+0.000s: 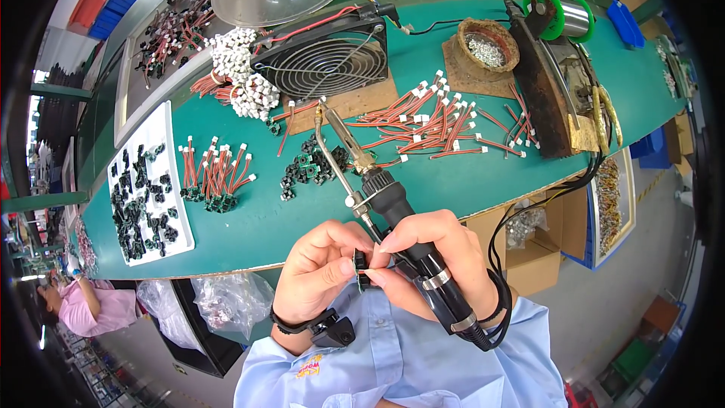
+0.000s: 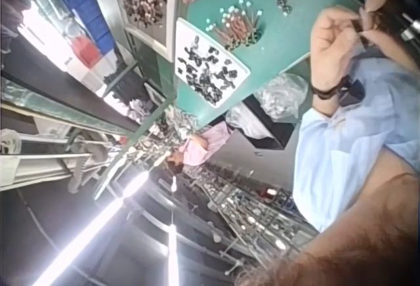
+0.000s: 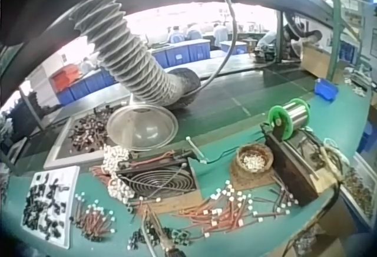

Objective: The person picks up a circuit board and a wire, joins them using a soldering iron, and then repeats the process with another set.

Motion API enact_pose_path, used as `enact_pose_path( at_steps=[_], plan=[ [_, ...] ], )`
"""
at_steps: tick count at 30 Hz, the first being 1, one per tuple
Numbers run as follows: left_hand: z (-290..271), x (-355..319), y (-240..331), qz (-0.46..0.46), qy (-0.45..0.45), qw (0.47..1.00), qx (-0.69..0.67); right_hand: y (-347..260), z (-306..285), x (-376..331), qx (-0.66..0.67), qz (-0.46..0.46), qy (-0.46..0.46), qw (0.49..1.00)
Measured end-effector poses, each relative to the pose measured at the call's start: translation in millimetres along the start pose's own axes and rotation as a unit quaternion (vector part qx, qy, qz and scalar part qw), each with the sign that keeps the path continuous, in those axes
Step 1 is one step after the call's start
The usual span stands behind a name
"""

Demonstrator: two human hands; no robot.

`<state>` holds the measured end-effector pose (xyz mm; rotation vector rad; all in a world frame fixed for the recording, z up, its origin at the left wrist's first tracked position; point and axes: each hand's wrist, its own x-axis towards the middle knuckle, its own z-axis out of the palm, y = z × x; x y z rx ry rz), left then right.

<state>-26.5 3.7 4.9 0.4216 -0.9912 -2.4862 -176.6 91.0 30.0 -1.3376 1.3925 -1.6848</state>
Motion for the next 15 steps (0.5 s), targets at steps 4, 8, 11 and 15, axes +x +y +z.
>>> enact_pose_path(
  at_steps=[4,8,11,15],
  plan=[
    [1.7,1.2,-0.8,0.003,-0.003,1.0,-0.006,0.2,-1.5,0.5,-0.011,-0.011,-0.005,1.0],
    [1.5,0.6,-0.7,0.007,-0.005,1.0,-0.011,-1.2,-2.4,1.6,-0.02,-0.025,-0.007,0.999],
    [1.3,0.4,0.3,0.006,-0.01,1.0,-0.012,-1.7,-2.8,1.5,-0.021,-0.023,-0.008,0.999],
    [1.3,1.0,0.4,0.005,-0.02,1.0,-0.017,-1.3,-2.1,0.5,-0.007,-0.011,0.005,1.0]
  ],
)
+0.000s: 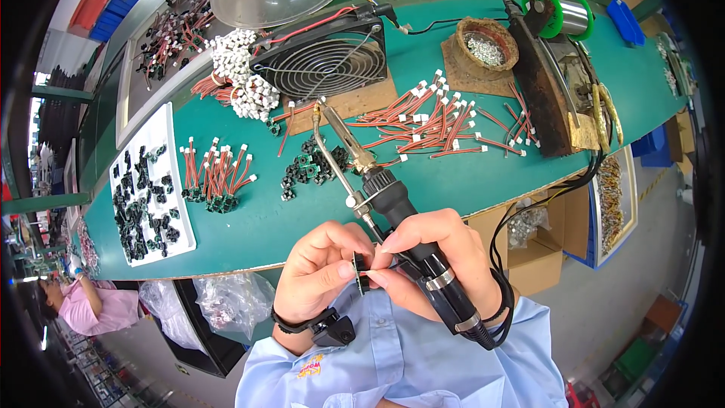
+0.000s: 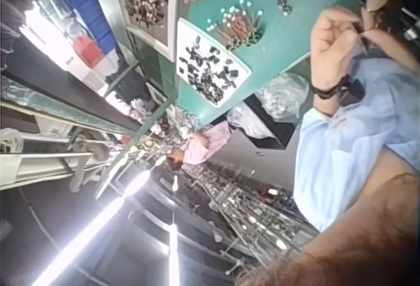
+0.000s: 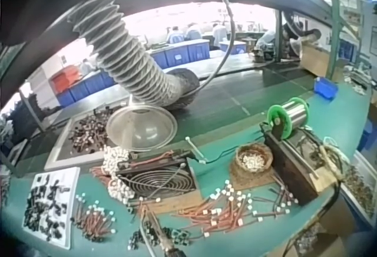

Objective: The person picks up a circuit board and a wire, joins them using a soldering iron, and then repeats the process with another set.

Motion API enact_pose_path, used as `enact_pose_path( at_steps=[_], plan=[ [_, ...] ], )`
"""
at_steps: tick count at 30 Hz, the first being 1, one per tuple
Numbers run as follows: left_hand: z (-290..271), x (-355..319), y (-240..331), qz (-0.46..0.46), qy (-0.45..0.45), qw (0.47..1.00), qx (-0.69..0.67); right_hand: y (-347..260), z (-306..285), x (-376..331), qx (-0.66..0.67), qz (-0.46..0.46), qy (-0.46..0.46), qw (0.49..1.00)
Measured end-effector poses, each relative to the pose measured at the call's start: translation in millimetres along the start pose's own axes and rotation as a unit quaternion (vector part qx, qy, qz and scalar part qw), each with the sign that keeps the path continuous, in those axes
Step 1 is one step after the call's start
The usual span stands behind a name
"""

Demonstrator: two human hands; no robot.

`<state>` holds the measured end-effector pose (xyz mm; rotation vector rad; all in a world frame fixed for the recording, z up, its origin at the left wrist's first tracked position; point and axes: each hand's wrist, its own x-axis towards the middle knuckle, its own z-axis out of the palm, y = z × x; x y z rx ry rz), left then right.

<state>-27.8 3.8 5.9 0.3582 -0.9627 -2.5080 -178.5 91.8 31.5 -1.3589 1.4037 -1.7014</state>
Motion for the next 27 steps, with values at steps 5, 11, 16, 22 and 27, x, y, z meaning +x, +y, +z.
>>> enact_pose_path(
  at_steps=[5,11,16,22,27],
  plan=[
    [1.9,0.3,-0.8,0.001,-0.001,1.0,-0.006,-2.4,-2.1,0.7,-0.013,-0.005,-0.002,1.0],
    [1.5,-0.5,-1.6,-0.002,0.008,1.0,-0.001,-1.2,-4.7,2.1,-0.005,-0.015,-0.025,1.0],
    [2.4,-1.0,-1.0,-0.004,0.013,1.0,0.004,-3.0,-6.1,3.4,-0.015,-0.018,-0.024,0.999],
    [2.1,-1.4,-1.7,-0.002,0.015,1.0,0.009,-2.2,-5.5,2.5,-0.006,-0.019,-0.02,1.0],
    [2.3,0.0,2.3,-0.013,0.0,1.0,-0.009,-1.9,-7.2,2.4,0.005,-0.003,-0.023,1.0]
  ],
)
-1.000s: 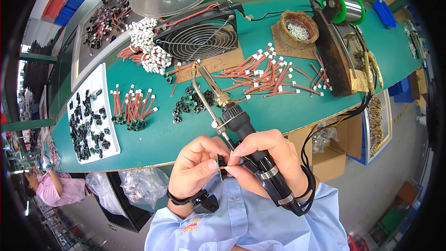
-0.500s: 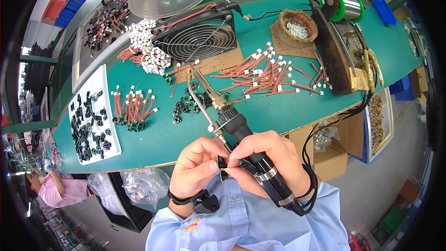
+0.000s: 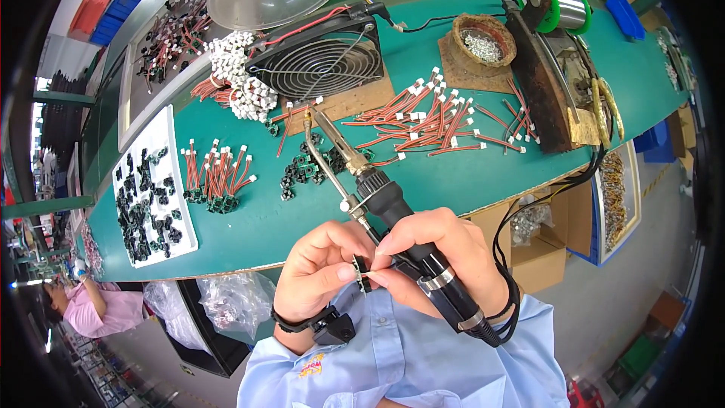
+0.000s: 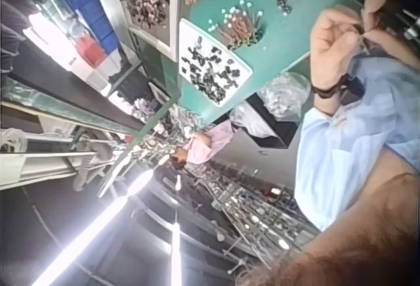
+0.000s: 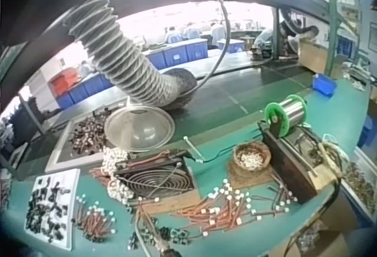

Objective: The person picks up a circuit board and a wire, joins them using a soldering iron, and then repeats the process with another set.

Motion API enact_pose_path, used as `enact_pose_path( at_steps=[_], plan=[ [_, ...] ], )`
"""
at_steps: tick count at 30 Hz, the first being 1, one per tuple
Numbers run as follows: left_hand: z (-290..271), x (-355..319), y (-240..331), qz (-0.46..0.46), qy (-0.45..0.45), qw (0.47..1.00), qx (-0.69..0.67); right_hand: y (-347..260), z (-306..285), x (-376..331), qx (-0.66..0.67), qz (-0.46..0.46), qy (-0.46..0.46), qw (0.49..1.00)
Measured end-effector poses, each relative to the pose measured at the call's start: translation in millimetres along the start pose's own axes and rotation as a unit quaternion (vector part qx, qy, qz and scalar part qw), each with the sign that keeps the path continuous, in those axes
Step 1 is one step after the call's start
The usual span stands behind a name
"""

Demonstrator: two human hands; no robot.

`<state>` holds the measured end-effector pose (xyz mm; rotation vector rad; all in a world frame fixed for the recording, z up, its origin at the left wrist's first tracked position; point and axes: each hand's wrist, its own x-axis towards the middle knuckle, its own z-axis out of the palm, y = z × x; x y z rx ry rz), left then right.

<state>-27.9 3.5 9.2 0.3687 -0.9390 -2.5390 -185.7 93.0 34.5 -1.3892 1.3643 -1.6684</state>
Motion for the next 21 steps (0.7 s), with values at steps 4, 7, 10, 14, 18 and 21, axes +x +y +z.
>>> enact_pose_path(
  at_steps=[4,7,10,14,18,21],
  plan=[
    [-2,-1,1,0.011,-0.003,0.999,0.031,-1,-4,2,-0.026,-0.009,-0.015,1.0],
    [-1,0,2,0.018,-0.001,0.997,0.074,0,-5,0,-0.036,-0.011,-0.005,0.999],
    [0,0,2,0.028,0.002,0.997,0.076,2,-5,-2,-0.058,-0.017,0.001,0.998],
    [1,1,3,0.026,0.02,0.997,0.067,6,-8,-4,-0.119,-0.031,0.016,0.992],
    [6,4,2,0.032,0.108,0.992,0.051,7,-18,-9,-0.175,-0.069,0.04,0.981],
    [3,5,3,0.062,0.163,0.983,0.061,10,-26,-18,-0.207,-0.116,0.06,0.97]
  ],
)
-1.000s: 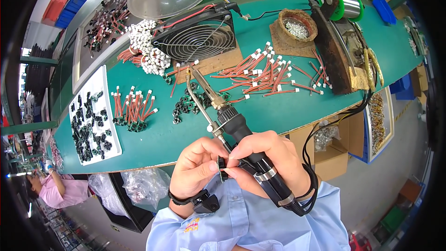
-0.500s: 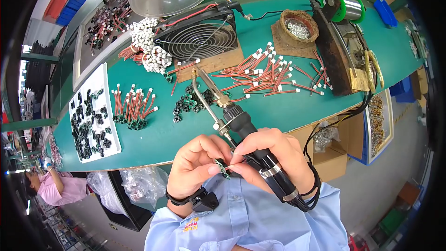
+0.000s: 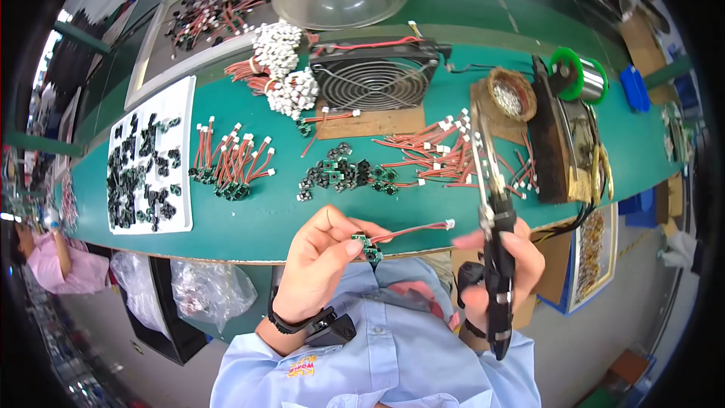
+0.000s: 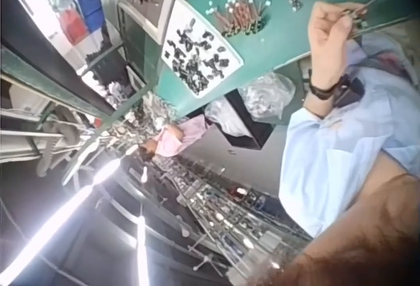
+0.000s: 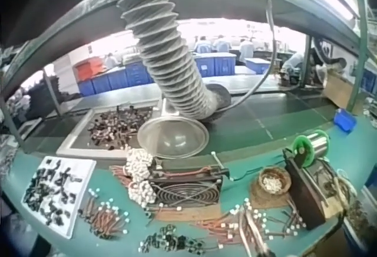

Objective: The person picks up a circuit board and a wire, joins them using a soldering iron, and then repeats the process with another set.

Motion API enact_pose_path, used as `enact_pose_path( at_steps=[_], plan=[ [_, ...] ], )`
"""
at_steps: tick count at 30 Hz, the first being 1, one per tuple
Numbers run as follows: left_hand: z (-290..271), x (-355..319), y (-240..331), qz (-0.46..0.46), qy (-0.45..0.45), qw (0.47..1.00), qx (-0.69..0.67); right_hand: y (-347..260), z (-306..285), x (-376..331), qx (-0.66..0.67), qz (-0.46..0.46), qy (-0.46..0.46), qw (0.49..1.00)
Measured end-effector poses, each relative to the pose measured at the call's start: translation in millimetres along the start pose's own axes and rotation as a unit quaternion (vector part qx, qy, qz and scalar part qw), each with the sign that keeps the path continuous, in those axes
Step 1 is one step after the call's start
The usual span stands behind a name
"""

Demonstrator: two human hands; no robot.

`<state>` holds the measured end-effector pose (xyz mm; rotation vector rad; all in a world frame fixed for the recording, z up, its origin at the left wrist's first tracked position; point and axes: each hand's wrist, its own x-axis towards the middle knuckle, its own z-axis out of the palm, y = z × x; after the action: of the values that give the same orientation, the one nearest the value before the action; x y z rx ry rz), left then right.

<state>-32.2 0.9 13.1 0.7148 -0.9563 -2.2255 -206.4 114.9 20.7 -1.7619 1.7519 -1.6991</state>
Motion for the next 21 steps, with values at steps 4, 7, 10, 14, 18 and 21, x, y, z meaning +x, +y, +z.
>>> enact_pose_path(
  at_steps=[4,7,10,14,18,21],
  plan=[
    [-4,1,-2,0.063,0.044,0.996,0.044,-4,-1,-25,0.003,0.042,0.06,0.997],
    [-2,3,-2,0.113,0.064,0.989,0.074,-9,-5,-30,-0.045,-0.01,-0.046,0.998],
    [-5,4,-2,0.133,0.049,0.986,0.085,-10,-2,-36,-0.036,-0.023,-0.088,0.995],
    [-7,3,-5,0.16,0.052,0.978,0.124,-11,0,-35,-0.033,-0.024,-0.116,0.992],
    [-7,2,-5,0.168,0.046,0.977,0.125,-11,0,-35,-0.032,-0.022,-0.128,0.991],
    [-7,0,-6,0.164,0.044,0.978,0.125,-11,0,-35,-0.031,-0.021,-0.134,0.99]
  ],
)
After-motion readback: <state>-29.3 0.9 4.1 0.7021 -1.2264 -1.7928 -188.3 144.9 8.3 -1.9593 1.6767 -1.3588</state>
